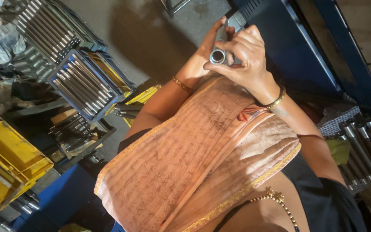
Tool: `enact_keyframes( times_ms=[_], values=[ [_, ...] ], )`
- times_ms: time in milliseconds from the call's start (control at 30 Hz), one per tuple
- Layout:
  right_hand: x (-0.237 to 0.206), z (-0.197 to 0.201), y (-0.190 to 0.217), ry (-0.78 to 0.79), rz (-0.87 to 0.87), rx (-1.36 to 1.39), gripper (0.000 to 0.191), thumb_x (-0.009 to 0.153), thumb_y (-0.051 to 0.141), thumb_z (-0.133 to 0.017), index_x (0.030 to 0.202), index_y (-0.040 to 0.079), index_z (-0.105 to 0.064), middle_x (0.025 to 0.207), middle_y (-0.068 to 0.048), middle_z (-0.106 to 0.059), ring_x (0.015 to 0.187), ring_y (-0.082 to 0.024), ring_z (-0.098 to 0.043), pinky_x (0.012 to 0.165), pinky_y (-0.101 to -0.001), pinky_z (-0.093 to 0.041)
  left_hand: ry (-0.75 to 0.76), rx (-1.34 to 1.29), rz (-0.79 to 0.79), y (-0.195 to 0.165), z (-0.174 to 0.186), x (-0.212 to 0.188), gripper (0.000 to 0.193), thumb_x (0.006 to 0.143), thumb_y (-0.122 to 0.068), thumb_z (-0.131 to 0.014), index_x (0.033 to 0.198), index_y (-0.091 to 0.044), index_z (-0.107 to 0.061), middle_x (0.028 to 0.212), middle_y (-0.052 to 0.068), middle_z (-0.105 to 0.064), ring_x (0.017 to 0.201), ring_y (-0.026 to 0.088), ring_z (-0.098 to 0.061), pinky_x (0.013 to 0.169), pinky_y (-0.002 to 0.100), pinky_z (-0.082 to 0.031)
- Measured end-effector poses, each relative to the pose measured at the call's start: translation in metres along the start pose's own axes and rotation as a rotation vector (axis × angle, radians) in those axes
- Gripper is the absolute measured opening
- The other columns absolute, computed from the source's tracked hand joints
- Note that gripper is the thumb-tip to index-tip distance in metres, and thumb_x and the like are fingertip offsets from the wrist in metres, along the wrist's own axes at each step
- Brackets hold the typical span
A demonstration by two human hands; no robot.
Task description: The person wipes a machine surface with a green cloth, then picks up a metal rod and wipes it with the cloth. She places the rod in a tray and repeats the wiping and placement for additional rods. She also wipes the machine's control panel area with both hands.
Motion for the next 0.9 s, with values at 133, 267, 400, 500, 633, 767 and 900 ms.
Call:
enact_keyframes(
  times_ms=[133,267,400,500,633,767,900],
  values=[
    [0.001,-0.001,-0.003,-0.023,-0.006,-0.015,0.051,0.079,0.038,-0.102,0.102,0.002,-0.074,0.079,-0.006,-0.063,0.083,-0.023,-0.064,0.085,-0.0380,-0.042,0.005,0.017,-0.008,0.002,0.001,0.000,0.039,0.099,-0.045,-0.059,0.085,-0.009,-0.061,0.074,0.002,-0.064,0.066,0.014,-0.065,0.061,0.030,-0.056],
    [0.001,-0.004,-0.009,-0.009,-0.067,0.003,0.056,0.073,0.041,-0.102,0.099,0.000,-0.075,0.077,-0.007,-0.062,0.074,-0.023,-0.058,0.079,-0.0381,-0.040,0.257,0.326,-0.138,0.000,-0.006,-0.010,0.037,0.101,-0.045,-0.055,0.092,-0.009,-0.061,0.078,0.003,-0.062,0.071,0.014,-0.063,0.065,0.030,-0.055],
    [0.003,-0.008,-0.013,-0.010,-0.112,0.062,0.054,0.074,0.042,-0.101,0.098,0.002,-0.072,0.081,-0.006,-0.062,0.077,-0.023,-0.059,0.081,-0.0377,-0.041,0.230,0.231,-0.108,0.010,0.003,-0.009,0.036,0.102,-0.044,-0.053,0.098,-0.009,-0.059,0.086,0.003,-0.061,0.079,0.014,-0.061,0.071,0.030,-0.053],
    [0.005,-0.012,-0.011,0.027,-0.080,0.080,0.048,0.081,0.038,-0.099,0.101,0.004,-0.072,0.088,-0.005,-0.067,0.082,-0.022,-0.061,0.084,-0.0370,-0.041,0.213,0.160,-0.092,0.013,0.014,-0.008,0.035,0.102,-0.044,-0.052,0.102,-0.009,-0.058,0.091,0.004,-0.059,0.084,0.013,-0.060,0.075,0.030,-0.052],
    [0.009,-0.018,-0.011,0.077,-0.086,0.075,0.046,0.081,0.036,-0.100,0.100,0.004,-0.073,0.080,-0.004,-0.060,0.078,-0.022,-0.059,0.081,-0.0366,-0.040,0.218,0.096,-0.063,0.016,0.037,-0.011,0.035,0.103,-0.043,-0.050,0.107,-0.010,-0.057,0.099,0.004,-0.058,0.092,0.013,-0.058,0.081,0.030,-0.051],
    [0.013,-0.024,-0.009,0.119,-0.070,0.039,0.042,0.081,0.031,-0.099,0.103,0.004,-0.076,0.074,-0.004,-0.056,0.075,-0.022,-0.057,0.079,-0.0377,-0.039,0.257,0.017,-0.067,0.026,0.054,-0.004,0.035,0.103,-0.043,-0.048,0.113,-0.010,-0.056,0.106,0.005,-0.056,0.099,0.013,-0.056,0.086,0.030,-0.049],
    [0.014,-0.024,-0.006,0.111,-0.031,0.080,0.043,0.086,0.034,-0.098,0.106,0.004,-0.073,0.084,-0.005,-0.062,0.080,-0.023,-0.058,0.081,-0.0365,-0.040,0.530,-0.180,-0.316,0.026,0.036,0.000,0.035,0.107,-0.045,-0.053,0.114,-0.011,-0.056,0.105,0.004,-0.056,0.099,0.014,-0.056,0.086,0.032,-0.049]
  ],
)
Point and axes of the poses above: each hand's wrist, its own x-axis towards the middle knuckle, its own z-axis out of the back of the hand, y = z × x, the point moved 6 cm from there along x, towards the middle knuckle
